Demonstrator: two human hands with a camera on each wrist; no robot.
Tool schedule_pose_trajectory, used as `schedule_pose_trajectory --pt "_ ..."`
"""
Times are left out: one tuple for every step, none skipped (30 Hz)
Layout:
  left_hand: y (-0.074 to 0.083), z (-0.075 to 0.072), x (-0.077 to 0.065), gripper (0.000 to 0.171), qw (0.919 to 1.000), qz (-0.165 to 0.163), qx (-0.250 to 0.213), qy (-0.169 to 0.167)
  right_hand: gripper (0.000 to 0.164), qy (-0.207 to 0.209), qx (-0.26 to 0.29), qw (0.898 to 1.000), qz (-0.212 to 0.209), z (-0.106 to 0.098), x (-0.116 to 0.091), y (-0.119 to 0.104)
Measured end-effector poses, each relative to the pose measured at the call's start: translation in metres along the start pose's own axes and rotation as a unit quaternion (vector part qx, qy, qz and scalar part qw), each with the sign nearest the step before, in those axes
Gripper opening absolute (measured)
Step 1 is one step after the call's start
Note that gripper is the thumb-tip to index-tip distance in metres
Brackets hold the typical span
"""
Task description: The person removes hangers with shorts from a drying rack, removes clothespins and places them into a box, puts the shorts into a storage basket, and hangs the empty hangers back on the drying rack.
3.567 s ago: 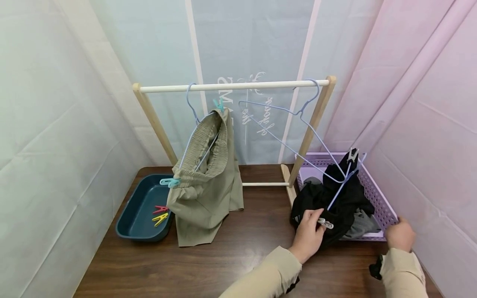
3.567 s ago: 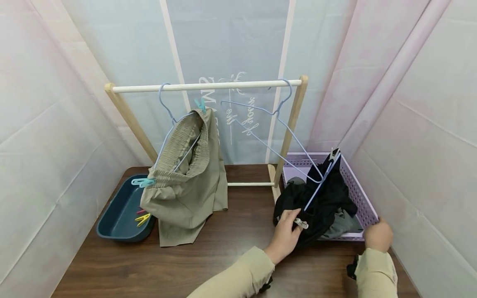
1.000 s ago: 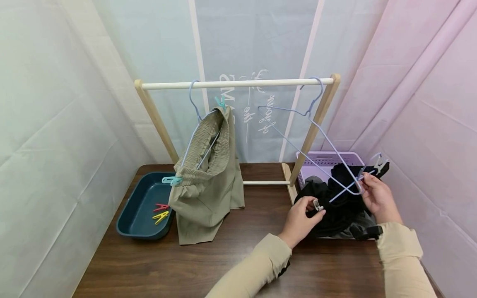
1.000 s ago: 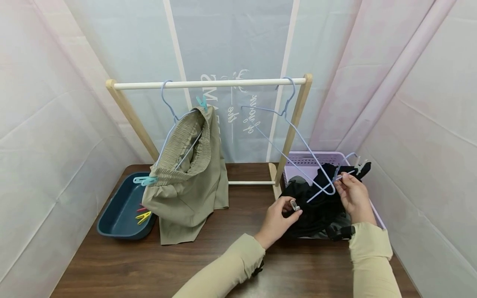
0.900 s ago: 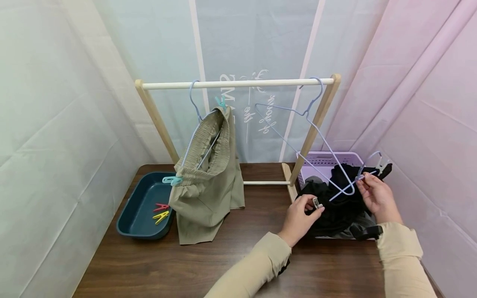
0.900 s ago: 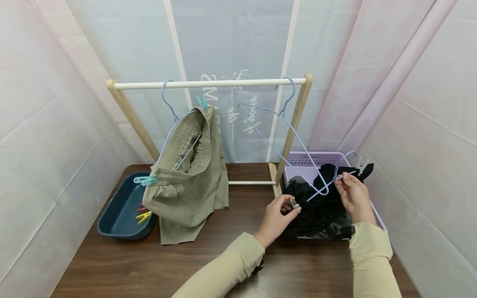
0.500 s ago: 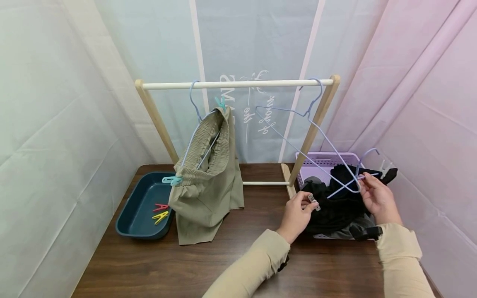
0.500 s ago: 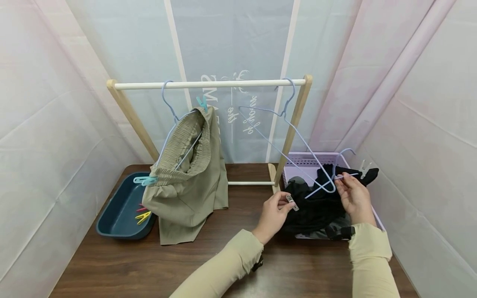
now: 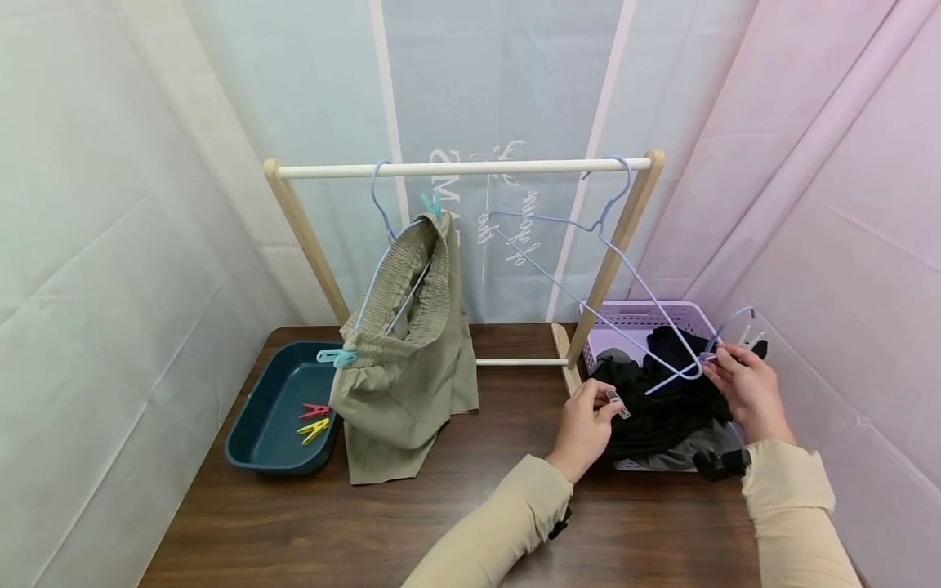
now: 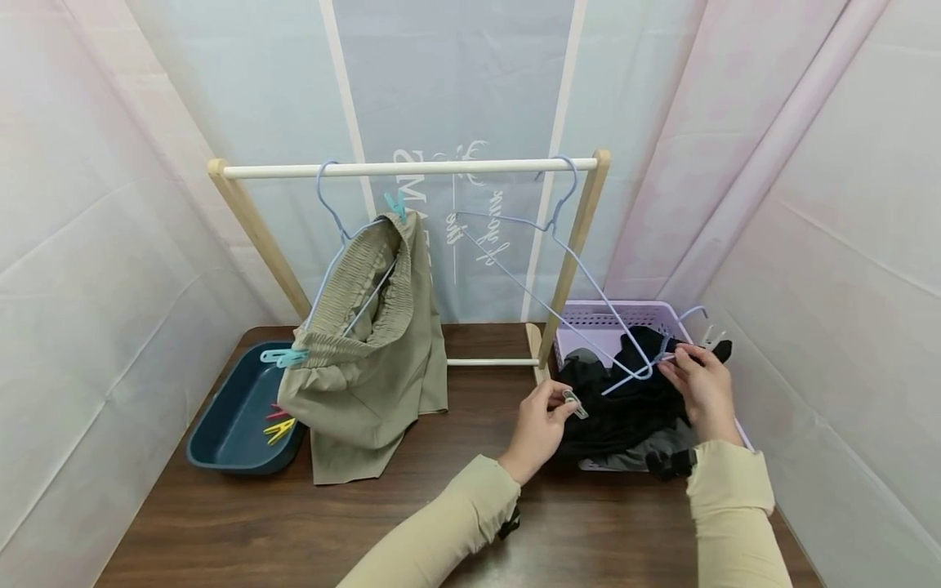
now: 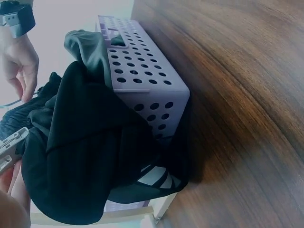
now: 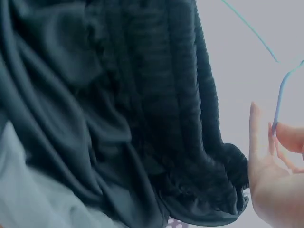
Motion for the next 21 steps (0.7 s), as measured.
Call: schedule_pose_trajectory --pt "0.0 0.0 0.0 0.014 1.0 0.0 -0.003 0.003 0.015 -0.019 -0.026 0.999 -0.014 -0.001 -0.001 0.001" --pt "0.0 0.0 0.0 0.013 1.0 0.0 -0.007 0.006 0.021 -0.038 -0.049 0.998 -0.028 -0.002 -0.001 0.001" --pt "-0.001 0.0 0.0 0.013 0.9999 0.001 -0.01 0.011 0.026 -0.051 -0.076 0.995 -0.043 -0.002 -0.001 0.002" --pt "-0.001 0.0 0.001 0.013 0.9998 -0.003 -0.014 0.013 0.029 -0.059 -0.108 0.991 -0.06 -0.003 -0.001 0.003" --pt "-0.001 0.0 0.001 0.013 0.9997 -0.006 -0.019 0.016 0.031 -0.055 -0.158 0.983 -0.077 -0.004 -0.001 0.004" --pt "-0.001 0.0 0.001 0.012 0.9996 -0.009 -0.022 0.018 0.033 -0.044 -0.215 0.971 -0.096 -0.004 -0.001 0.004" --pt "-0.001 0.0 0.001 0.012 0.9994 -0.01 -0.026 0.02 0.034 -0.023 -0.284 0.951 -0.118 -0.005 -0.001 0.004" --pt "-0.001 0.0 0.001 0.012 0.9993 -0.013 -0.029 0.021 0.033 0.004 -0.352 0.926 -0.137 -0.005 -0.001 0.005" --pt "-0.001 0.0 0.001 0.012 0.9991 -0.015 -0.033 0.022 0.028 0.036 -0.42 0.893 -0.155 -0.005 -0.001 0.004" --pt "0.0 0.0 0.001 0.012 0.9989 -0.018 -0.038 0.022 0.021 0.068 -0.482 0.857 -0.172 -0.006 -0.001 0.005" --pt "-0.001 0.0 0.001 0.012 0.9986 -0.022 -0.043 0.023 0.013 0.099 -0.532 0.82 -0.186 -0.005 0.0 0.005" --pt "-0.001 0.0 0.001 0.012 0.9982 -0.026 -0.048 0.024 0.008 0.124 -0.563 0.792 -0.202 -0.005 0.0 0.005" --pt "-0.002 0.0 0.001 0.011 0.9975 -0.034 -0.056 0.025 0.009 0.141 -0.586 0.769 -0.212 -0.005 0.0 0.005" --pt "-0.002 0.0 0.001 0.011 0.9967 -0.04 -0.065 0.027 0.014 0.15 -0.597 0.756 -0.221 -0.005 0.0 0.005" --pt "-0.003 0.0 0.001 0.011 0.9958 -0.047 -0.073 0.029 0.019 0.153 -0.602 0.749 -0.23 -0.006 0.001 0.005" --pt "-0.003 0.0 0.001 0.011 0.9951 -0.05 -0.079 0.033 0.02 0.15 -0.603 0.747 -0.236 -0.007 0.001 0.005" --pt "-0.004 0.0 0.001 0.011 0.994 -0.056 -0.087 0.037 0.019 0.146 -0.602 0.748 -0.238 -0.008 0.001 0.005" --pt "-0.004 0.0 0.001 0.011 0.993 -0.059 -0.093 0.042 0.018 0.142 -0.605 0.747 -0.239 -0.009 0.001 0.004" --pt "-0.004 -0.001 0.001 0.01 0.992 -0.059 -0.1 0.048 0.018 0.137 -0.607 0.746 -0.236 -0.01 0.001 0.004" --pt "-0.004 -0.001 0.001 0.01 0.9915 -0.057 -0.103 0.054 0.017 0.135 -0.608 0.746 -0.235 -0.011 0.001 0.003" --pt "-0.004 -0.002 0.001 0.01 0.9909 -0.057 -0.104 0.063 0.018 0.135 -0.61 0.745 -0.235 -0.012 0.002 0.003"
Point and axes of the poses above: each hand's wrist, its own x-axis towards the middle knuckle, its own z-axis out of the palm, y = z × x, the point moved 1 cm from there along x, towards the middle knuckle, and after that the axes turned 6 degrees about -x, right-handed, at the moved point
